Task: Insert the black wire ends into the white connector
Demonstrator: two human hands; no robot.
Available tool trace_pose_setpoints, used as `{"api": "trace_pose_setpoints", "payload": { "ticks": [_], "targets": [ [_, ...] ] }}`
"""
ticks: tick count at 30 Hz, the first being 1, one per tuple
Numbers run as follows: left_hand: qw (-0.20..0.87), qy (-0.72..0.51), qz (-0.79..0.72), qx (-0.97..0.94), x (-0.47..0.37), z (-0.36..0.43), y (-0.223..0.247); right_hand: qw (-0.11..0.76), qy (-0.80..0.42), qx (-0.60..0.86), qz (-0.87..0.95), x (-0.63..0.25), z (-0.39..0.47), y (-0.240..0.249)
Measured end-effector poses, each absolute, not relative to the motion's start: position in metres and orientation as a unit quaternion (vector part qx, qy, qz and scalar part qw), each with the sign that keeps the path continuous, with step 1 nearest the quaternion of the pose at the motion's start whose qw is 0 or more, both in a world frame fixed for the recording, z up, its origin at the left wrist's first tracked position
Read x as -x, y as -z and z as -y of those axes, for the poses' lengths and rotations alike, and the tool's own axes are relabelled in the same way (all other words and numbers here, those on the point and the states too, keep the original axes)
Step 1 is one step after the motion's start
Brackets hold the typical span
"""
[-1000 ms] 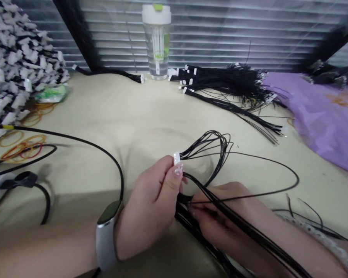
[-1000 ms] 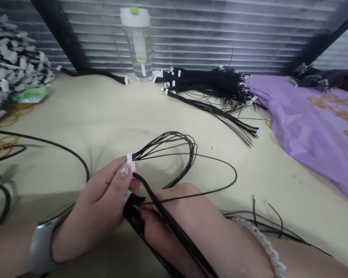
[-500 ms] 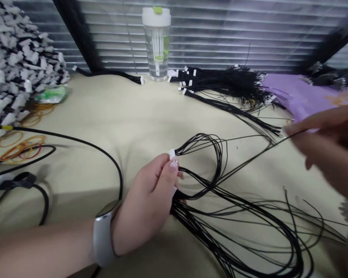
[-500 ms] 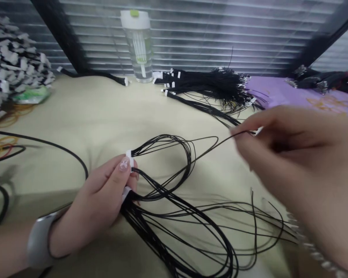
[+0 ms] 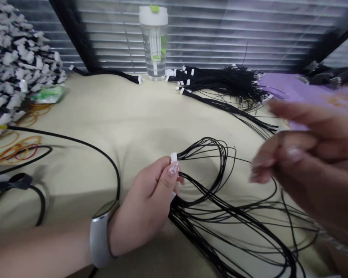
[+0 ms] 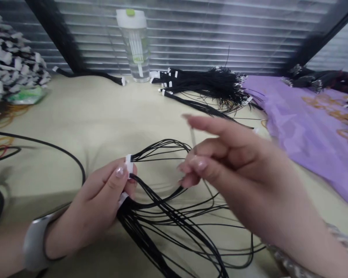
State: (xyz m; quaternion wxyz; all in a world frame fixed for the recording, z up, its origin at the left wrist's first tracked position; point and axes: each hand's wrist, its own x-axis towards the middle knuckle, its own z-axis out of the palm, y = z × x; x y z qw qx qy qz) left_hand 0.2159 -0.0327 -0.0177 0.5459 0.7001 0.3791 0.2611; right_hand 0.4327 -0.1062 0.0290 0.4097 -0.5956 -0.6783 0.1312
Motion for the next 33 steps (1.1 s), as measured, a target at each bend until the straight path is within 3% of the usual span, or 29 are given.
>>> {"api": "trace_pose_setpoints", "payload": {
  "ticks": [3,7,13,33],
  "targets": [
    [0.544,-0.256,-0.371,-0.707,-0.214,0.032,0.018,0.404,-0.217,0.577,0.676,-0.414,0.102,-0.024],
    [0.556,-0.252,-0.364,-0.703,-0.214,0.032,0.017,0.343,-0.150,0.597,0.709,-0.414,0.106,-0.023],
    [0.605,-0.257,-0.363,-0.661,-0.218,0.032,0.015,0.318,-0.103,0.572,0.749,-0.411,0.102,-0.029],
    [0.641,-0.245,-0.350,-0.638,-0.216,0.033,0.015,0.317,-0.071,0.540,0.776,-0.407,0.102,-0.022]
  ]
}}
